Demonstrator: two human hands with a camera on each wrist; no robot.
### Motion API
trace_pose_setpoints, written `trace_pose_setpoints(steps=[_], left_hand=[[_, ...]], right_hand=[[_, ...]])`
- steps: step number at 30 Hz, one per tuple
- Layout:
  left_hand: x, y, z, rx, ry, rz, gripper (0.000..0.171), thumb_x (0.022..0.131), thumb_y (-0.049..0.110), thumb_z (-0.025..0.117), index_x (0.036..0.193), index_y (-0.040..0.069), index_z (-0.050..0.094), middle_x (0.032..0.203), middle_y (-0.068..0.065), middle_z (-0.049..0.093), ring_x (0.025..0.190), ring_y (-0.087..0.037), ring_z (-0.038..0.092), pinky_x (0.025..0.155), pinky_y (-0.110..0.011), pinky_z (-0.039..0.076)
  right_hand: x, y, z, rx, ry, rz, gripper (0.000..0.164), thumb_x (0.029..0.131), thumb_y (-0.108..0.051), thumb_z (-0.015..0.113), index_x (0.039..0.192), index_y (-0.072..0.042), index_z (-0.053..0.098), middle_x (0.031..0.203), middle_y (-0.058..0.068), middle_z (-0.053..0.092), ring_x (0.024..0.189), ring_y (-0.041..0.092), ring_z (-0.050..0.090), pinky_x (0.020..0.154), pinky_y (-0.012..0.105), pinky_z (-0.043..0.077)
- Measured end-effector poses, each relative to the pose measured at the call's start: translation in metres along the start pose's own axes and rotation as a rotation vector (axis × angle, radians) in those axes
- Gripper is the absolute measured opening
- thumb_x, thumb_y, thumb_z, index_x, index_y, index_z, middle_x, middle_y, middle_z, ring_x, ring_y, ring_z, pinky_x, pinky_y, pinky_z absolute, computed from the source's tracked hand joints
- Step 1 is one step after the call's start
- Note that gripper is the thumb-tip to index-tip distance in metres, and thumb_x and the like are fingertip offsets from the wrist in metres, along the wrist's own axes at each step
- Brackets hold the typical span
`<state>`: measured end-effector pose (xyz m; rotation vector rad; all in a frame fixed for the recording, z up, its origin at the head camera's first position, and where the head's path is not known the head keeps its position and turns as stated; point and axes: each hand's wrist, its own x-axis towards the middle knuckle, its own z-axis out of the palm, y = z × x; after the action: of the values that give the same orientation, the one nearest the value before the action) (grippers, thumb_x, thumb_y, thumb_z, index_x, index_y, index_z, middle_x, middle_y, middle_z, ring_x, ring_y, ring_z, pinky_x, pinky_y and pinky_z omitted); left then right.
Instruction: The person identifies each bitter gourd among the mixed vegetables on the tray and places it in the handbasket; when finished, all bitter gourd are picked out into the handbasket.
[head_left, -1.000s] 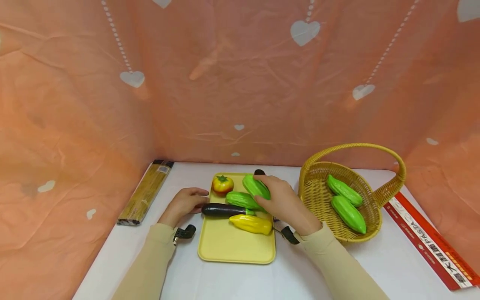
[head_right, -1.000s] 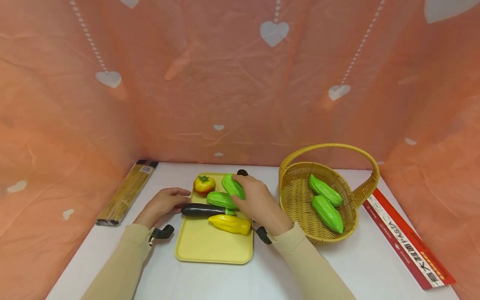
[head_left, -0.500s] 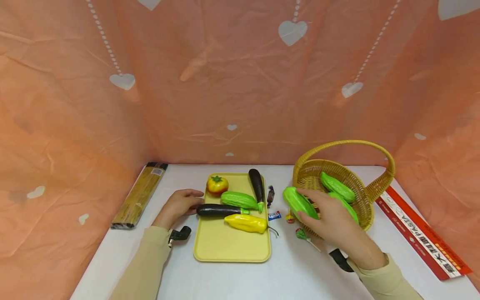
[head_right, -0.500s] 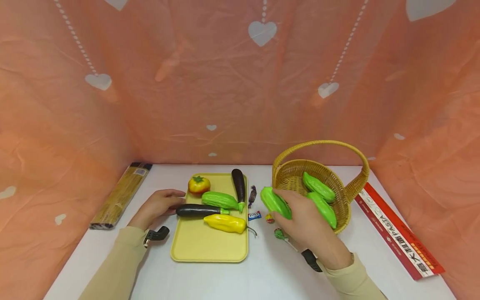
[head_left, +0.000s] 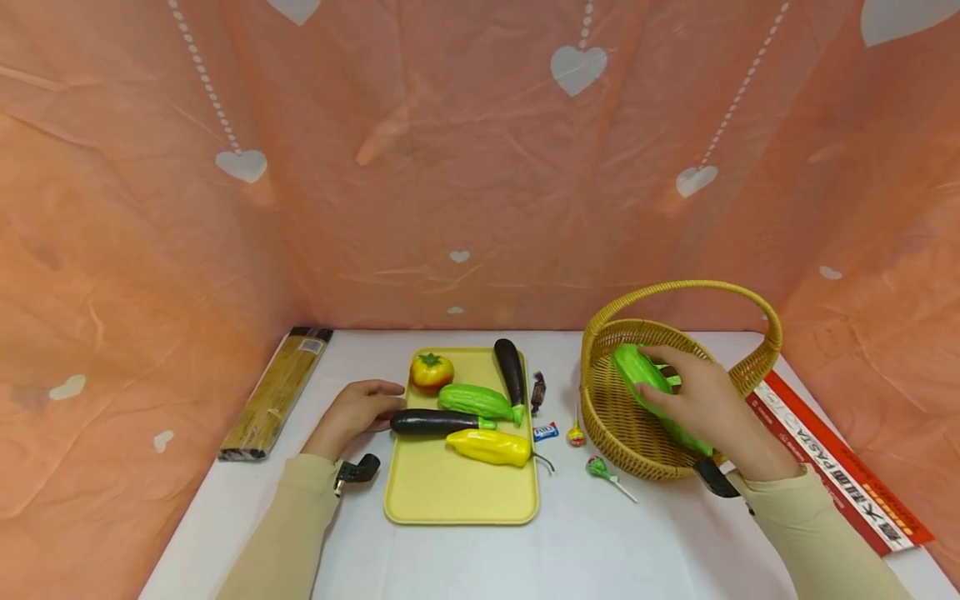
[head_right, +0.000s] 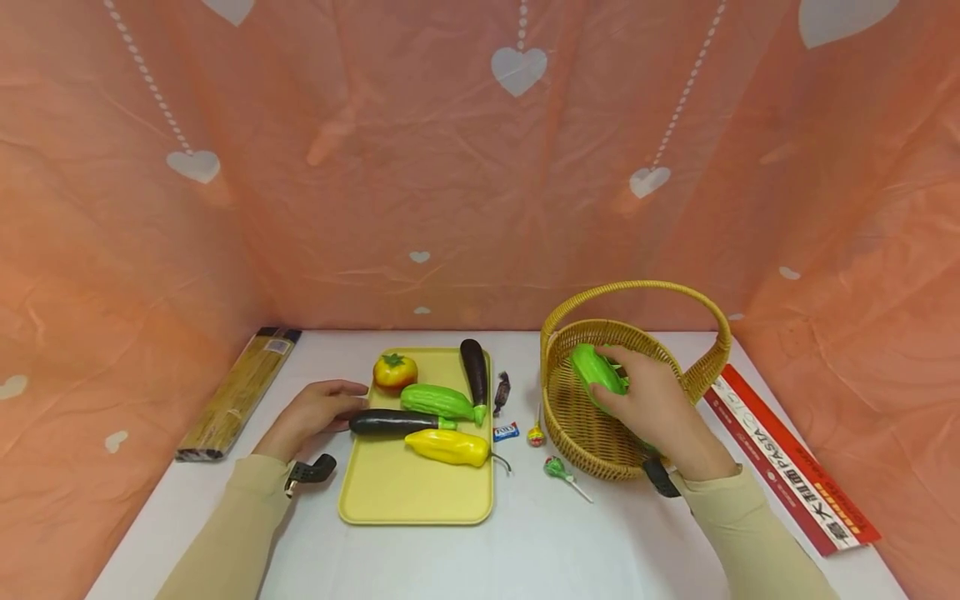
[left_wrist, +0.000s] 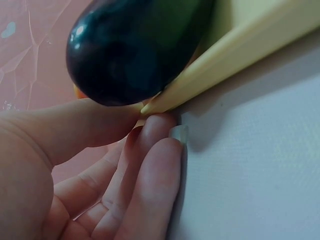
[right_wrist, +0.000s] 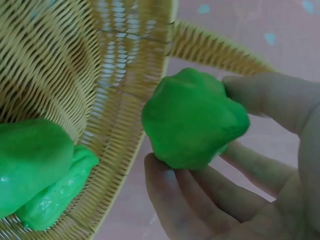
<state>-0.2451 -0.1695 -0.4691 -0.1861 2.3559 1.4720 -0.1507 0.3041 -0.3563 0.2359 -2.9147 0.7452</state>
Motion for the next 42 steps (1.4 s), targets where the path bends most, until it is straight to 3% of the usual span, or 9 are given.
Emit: trace_pose_setpoints(steps=[11,29,35,42], left_hand=[[-0.001,0.0,0.0,-0.019,0.002,-0.004,0.038,0.091,0.025,0.073,0.125,0.009,0.069,0.11,-0.009,0.072,0.087,-0.012,0.066,0.074,-0.025,0.058],[-0.001,-0.001,0.001,-0.017,0.011,-0.013,0.037,0.091,0.026,0.073,0.124,0.011,0.069,0.112,-0.01,0.071,0.089,-0.014,0.067,0.075,-0.025,0.058],[-0.002,-0.001,-0.001,-0.028,0.001,-0.003,0.039,0.09,0.027,0.074,0.125,0.01,0.069,0.111,-0.009,0.072,0.088,-0.012,0.067,0.075,-0.025,0.058],[-0.002,0.0,0.0,-0.037,-0.007,0.001,0.039,0.091,0.027,0.074,0.125,0.01,0.068,0.114,-0.01,0.071,0.09,-0.013,0.067,0.077,-0.026,0.058]], right_hand=[[0.038,0.027,0.011,-0.036,-0.068,0.044,0.053,0.093,-0.03,0.071,0.138,-0.005,0.058,0.121,0.022,0.068,0.109,0.039,0.065,0.088,0.055,0.053],[0.059,0.041,0.033,-0.018,-0.197,0.111,0.057,0.091,-0.033,0.072,0.138,-0.005,0.057,0.126,0.025,0.066,0.111,0.038,0.065,0.092,0.053,0.051],[0.049,0.03,0.029,-0.059,-0.169,0.072,0.059,0.093,-0.034,0.07,0.141,-0.003,0.055,0.125,0.024,0.067,0.112,0.041,0.065,0.093,0.056,0.052],[0.011,-0.022,0.021,0.045,-0.059,0.015,0.047,0.093,-0.038,0.072,0.132,-0.012,0.064,0.114,0.009,0.073,0.1,0.027,0.069,0.084,0.045,0.059]])
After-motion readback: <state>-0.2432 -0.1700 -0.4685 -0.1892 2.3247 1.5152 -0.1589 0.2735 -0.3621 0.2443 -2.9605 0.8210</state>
